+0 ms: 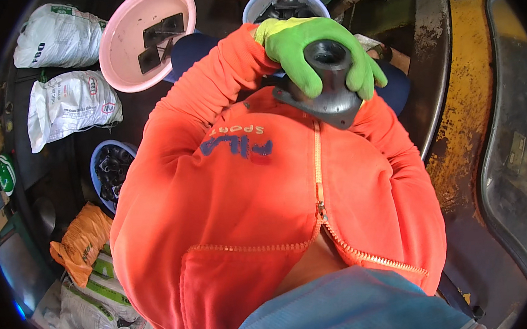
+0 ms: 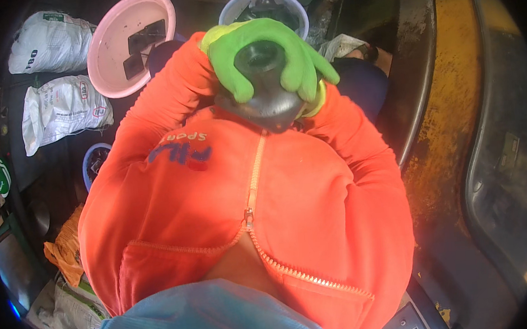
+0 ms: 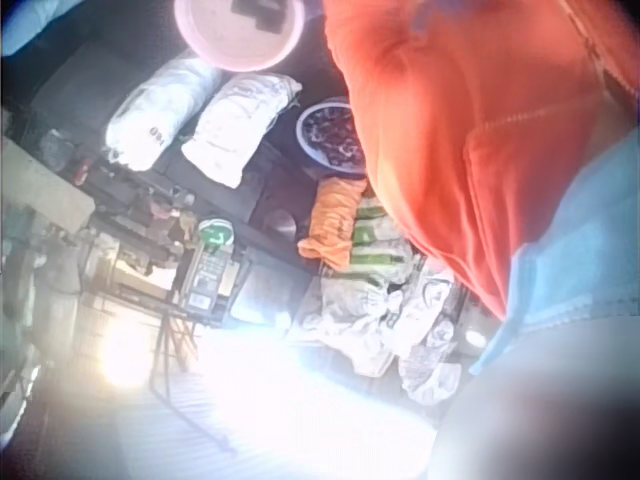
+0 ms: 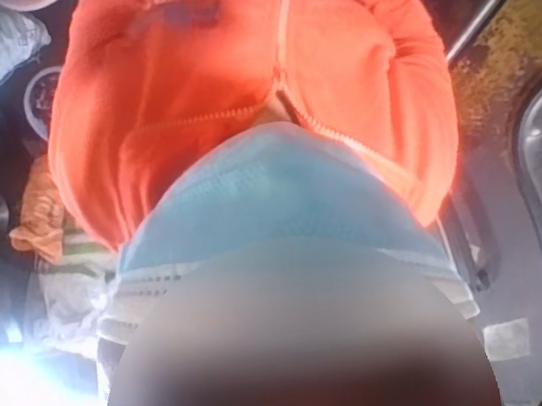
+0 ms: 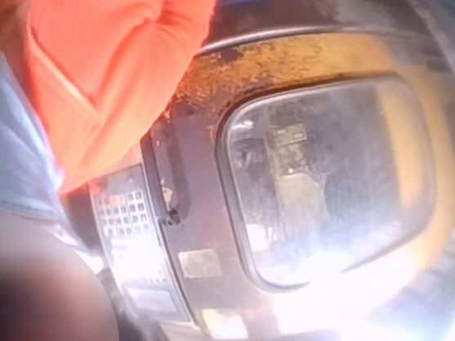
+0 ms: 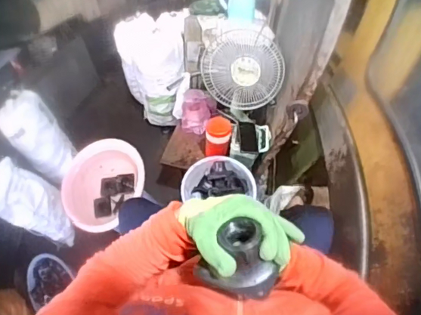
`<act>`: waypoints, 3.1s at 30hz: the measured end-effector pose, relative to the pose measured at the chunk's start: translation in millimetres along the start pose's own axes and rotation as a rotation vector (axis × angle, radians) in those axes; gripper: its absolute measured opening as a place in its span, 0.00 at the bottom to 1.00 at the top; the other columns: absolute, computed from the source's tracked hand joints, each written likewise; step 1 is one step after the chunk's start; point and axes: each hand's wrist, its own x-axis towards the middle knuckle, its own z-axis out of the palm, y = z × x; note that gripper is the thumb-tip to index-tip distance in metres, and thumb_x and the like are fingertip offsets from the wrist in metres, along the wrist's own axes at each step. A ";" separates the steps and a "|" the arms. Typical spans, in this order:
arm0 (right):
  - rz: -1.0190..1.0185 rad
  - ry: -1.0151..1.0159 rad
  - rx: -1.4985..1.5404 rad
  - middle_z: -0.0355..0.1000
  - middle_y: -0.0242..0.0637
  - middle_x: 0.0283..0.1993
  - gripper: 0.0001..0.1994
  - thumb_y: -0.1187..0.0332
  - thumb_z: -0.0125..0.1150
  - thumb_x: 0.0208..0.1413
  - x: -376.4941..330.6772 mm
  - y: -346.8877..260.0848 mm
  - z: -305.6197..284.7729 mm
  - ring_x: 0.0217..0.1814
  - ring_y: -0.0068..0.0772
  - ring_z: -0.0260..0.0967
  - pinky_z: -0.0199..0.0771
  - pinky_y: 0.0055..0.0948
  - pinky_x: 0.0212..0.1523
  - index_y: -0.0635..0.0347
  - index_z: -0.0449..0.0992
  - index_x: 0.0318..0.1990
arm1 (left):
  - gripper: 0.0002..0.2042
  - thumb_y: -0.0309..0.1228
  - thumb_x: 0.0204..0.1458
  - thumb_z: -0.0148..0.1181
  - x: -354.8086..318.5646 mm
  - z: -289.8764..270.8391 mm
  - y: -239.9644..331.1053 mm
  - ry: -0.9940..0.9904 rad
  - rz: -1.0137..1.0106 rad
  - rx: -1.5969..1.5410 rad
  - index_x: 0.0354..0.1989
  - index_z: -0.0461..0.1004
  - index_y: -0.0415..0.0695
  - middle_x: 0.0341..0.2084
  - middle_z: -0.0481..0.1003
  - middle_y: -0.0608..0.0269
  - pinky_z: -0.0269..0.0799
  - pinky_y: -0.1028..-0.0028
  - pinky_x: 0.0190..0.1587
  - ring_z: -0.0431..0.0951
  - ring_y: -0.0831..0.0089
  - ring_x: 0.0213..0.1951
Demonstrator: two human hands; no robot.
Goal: The person sits on the floor and repeatedly picks up small dark metal parts from a white bucket, rubs them with a black abrasive block, and places them into a pink basin. The person occasionally reaches toward a nearby machine but primarily focuses on cleaning the parts by hand.
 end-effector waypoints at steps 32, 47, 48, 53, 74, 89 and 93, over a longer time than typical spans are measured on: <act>-0.075 1.123 -0.767 0.72 0.37 0.46 0.19 0.63 0.52 0.63 -9.8 -12.4 -40.7 0.46 0.27 0.68 0.68 0.27 0.48 0.67 0.68 0.55 | 0.38 0.57 0.55 0.48 -60.6 4.2 -32.4 1.041 -0.052 -0.868 0.64 0.57 0.38 0.58 0.64 0.37 0.61 0.43 0.59 0.64 0.39 0.59; -0.231 0.667 -1.575 0.77 0.39 0.43 0.13 0.69 0.57 0.58 -8.1 -28.8 -35.3 0.44 0.40 0.75 0.75 0.31 0.44 0.58 0.75 0.51 | 0.31 0.40 0.48 0.55 -47.2 4.0 -9.4 1.109 -0.155 -0.557 0.60 0.62 0.36 0.51 0.71 0.47 0.73 0.56 0.50 0.74 0.54 0.50; -0.246 0.683 -1.525 0.77 0.39 0.43 0.13 0.69 0.56 0.59 -7.1 -26.6 -34.1 0.44 0.39 0.75 0.75 0.30 0.44 0.59 0.75 0.51 | 0.31 0.39 0.47 0.55 -45.9 4.1 -8.4 1.131 -0.123 -0.565 0.60 0.62 0.35 0.51 0.71 0.47 0.73 0.56 0.51 0.74 0.54 0.50; -0.039 0.791 -1.073 0.77 0.41 0.45 0.13 0.69 0.55 0.60 -4.1 -15.1 -24.8 0.45 0.35 0.75 0.74 0.27 0.46 0.62 0.74 0.51 | 0.32 0.35 0.43 0.57 -38.8 4.7 -7.6 1.171 -0.025 -0.425 0.58 0.64 0.34 0.49 0.72 0.47 0.70 0.58 0.55 0.73 0.55 0.50; 0.099 0.782 -0.192 0.58 0.21 0.19 0.16 0.59 0.48 0.66 10.2 -33.7 28.1 0.16 0.12 0.47 0.46 0.16 0.17 0.61 0.73 0.50 | 0.41 0.37 0.42 0.72 -24.9 9.5 -0.8 0.903 0.211 0.306 0.65 0.54 0.48 0.59 0.60 0.56 0.65 0.62 0.59 0.65 0.63 0.58; 0.125 0.740 0.036 0.68 0.24 0.24 0.18 0.55 0.51 0.63 7.3 -58.4 -4.5 0.15 0.12 0.53 0.57 0.15 0.17 0.62 0.74 0.46 | 0.52 0.31 0.44 0.65 -55.2 -28.3 -9.4 0.602 0.319 0.914 0.72 0.31 0.52 0.63 0.50 0.44 0.63 0.57 0.59 0.61 0.56 0.58; 0.110 0.686 -0.490 0.74 0.29 0.35 0.12 0.67 0.57 0.57 13.7 -65.8 -21.2 0.36 0.18 0.70 0.71 0.20 0.33 0.62 0.77 0.46 | 0.58 0.36 0.40 0.71 -44.3 -16.4 -24.6 0.518 0.334 1.157 0.72 0.29 0.52 0.65 0.44 0.39 0.54 0.53 0.64 0.54 0.48 0.64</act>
